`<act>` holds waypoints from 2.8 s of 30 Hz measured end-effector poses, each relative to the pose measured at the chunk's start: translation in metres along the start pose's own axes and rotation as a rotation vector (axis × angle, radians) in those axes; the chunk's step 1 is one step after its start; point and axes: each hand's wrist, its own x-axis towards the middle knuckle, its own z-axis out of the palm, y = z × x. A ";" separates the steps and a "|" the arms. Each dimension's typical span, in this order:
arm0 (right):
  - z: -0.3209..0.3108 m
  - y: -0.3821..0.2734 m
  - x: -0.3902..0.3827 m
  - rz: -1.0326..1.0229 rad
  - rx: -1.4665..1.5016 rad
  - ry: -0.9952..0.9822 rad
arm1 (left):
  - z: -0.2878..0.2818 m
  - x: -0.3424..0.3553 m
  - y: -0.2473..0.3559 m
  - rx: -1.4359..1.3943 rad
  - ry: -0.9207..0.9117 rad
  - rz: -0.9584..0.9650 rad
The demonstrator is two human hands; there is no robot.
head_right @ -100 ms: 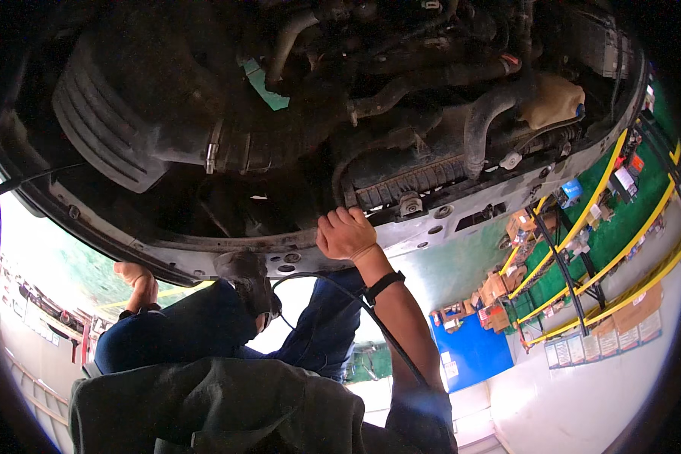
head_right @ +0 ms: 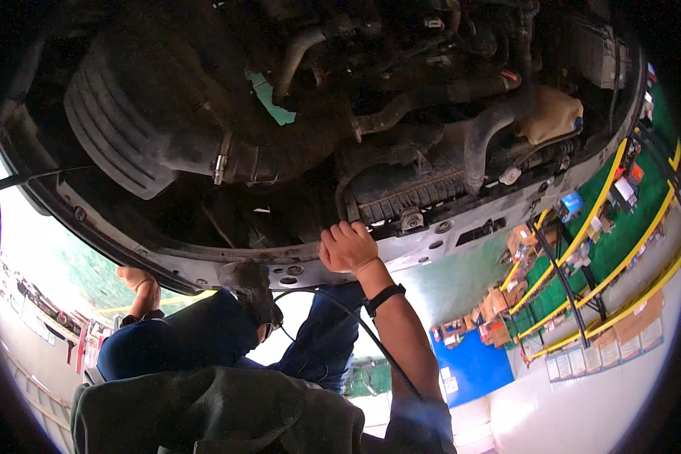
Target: The person works under the hood of a car, using a ratchet wrench to loosen and remove bolts from the engine. The person then removes a plastic engine cover and sets it aside.
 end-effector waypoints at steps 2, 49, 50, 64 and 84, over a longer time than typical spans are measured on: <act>0.001 0.003 0.000 -0.013 -0.015 -0.009 | 0.005 -0.001 0.000 0.122 0.055 -0.004; 0.032 -0.007 -0.034 -0.012 -0.150 0.411 | 0.003 -0.058 0.048 0.230 0.136 0.307; 0.033 -0.007 -0.036 -0.020 -0.156 0.403 | 0.000 -0.058 0.044 0.209 0.128 0.358; 0.054 -0.006 -0.045 0.100 -0.504 0.655 | -0.075 -0.106 -0.059 -0.304 0.069 0.972; 0.483 -0.062 -0.777 1.305 0.593 0.661 | -0.145 -0.063 -1.119 0.157 -0.408 -0.535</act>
